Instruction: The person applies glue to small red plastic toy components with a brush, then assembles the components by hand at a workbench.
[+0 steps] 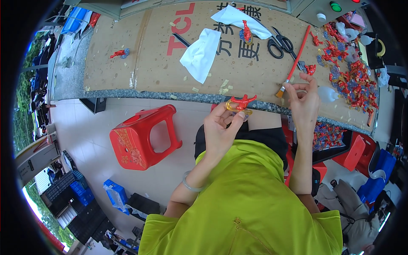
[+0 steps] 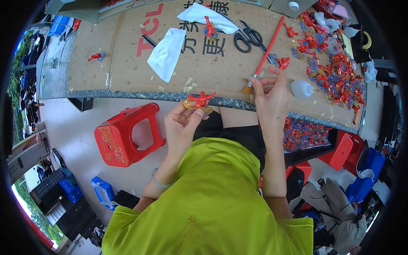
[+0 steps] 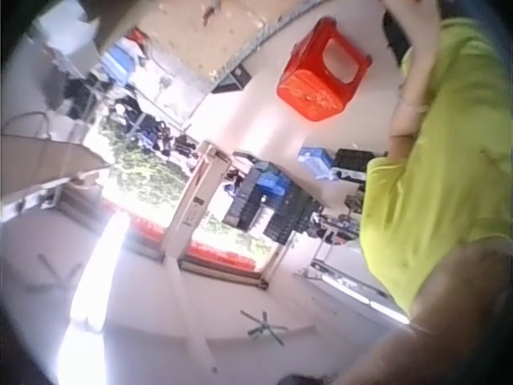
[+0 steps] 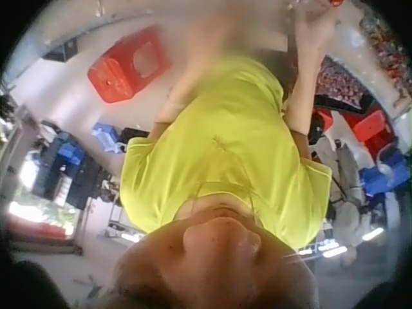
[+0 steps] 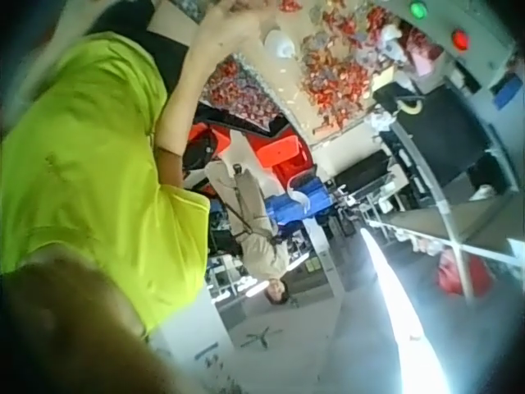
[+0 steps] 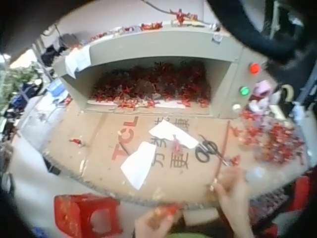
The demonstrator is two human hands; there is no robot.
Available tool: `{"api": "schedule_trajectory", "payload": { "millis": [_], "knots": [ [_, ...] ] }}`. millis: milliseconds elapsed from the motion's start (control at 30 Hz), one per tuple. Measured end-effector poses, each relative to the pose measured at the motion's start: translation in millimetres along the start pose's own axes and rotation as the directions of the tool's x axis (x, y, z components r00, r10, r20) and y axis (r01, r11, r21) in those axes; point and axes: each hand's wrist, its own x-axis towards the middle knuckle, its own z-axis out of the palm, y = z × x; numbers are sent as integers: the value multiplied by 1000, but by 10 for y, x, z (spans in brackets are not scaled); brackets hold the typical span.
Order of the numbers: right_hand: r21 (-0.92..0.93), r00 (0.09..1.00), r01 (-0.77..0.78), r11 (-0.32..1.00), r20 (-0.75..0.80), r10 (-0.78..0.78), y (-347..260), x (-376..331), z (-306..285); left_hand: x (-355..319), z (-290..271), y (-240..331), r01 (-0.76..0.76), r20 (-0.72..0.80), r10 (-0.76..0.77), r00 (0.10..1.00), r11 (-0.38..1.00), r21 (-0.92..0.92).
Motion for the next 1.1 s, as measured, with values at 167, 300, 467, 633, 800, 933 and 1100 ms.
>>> {"api": "schedule_trajectory", "payload": {
  "millis": [167, 300, 467, 633, 800, 933, 1100],
  "knots": [
    [-66, 999, -30, 997, -24, 29, 17, 147, 119, 5, 12, -38, -13, -22, 14, 1000, 1000, 24],
    [117, 994, -94, 989, 58, 88, 145, 208, -26, 5, 29, -5, -20, -43, 22, 999, 999, 47],
    [454, 985, -137, 881, 156, 73, -221, -150, -220, 10, 29, 6, -10, -45, 13, 999, 998, 57],
    [782, 974, -21, 623, 155, -163, -360, -384, -67, 16, 85, 26, 26, -44, -22, 999, 996, 90],
    [664, 893, 119, 738, 253, -372, -257, -350, 79, -10, 67, 13, 74, 24, -78, 997, 988, 139],
    [516, 926, 250, 819, 120, -359, -282, -374, 48, -25, 71, -95, -56, -14, 59, 998, 986, 159],
    [519, 883, 354, 778, 89, -461, -262, -506, 90, -31, 72, -23, -192, -53, 215, 975, 941, 278]
  ]
}}
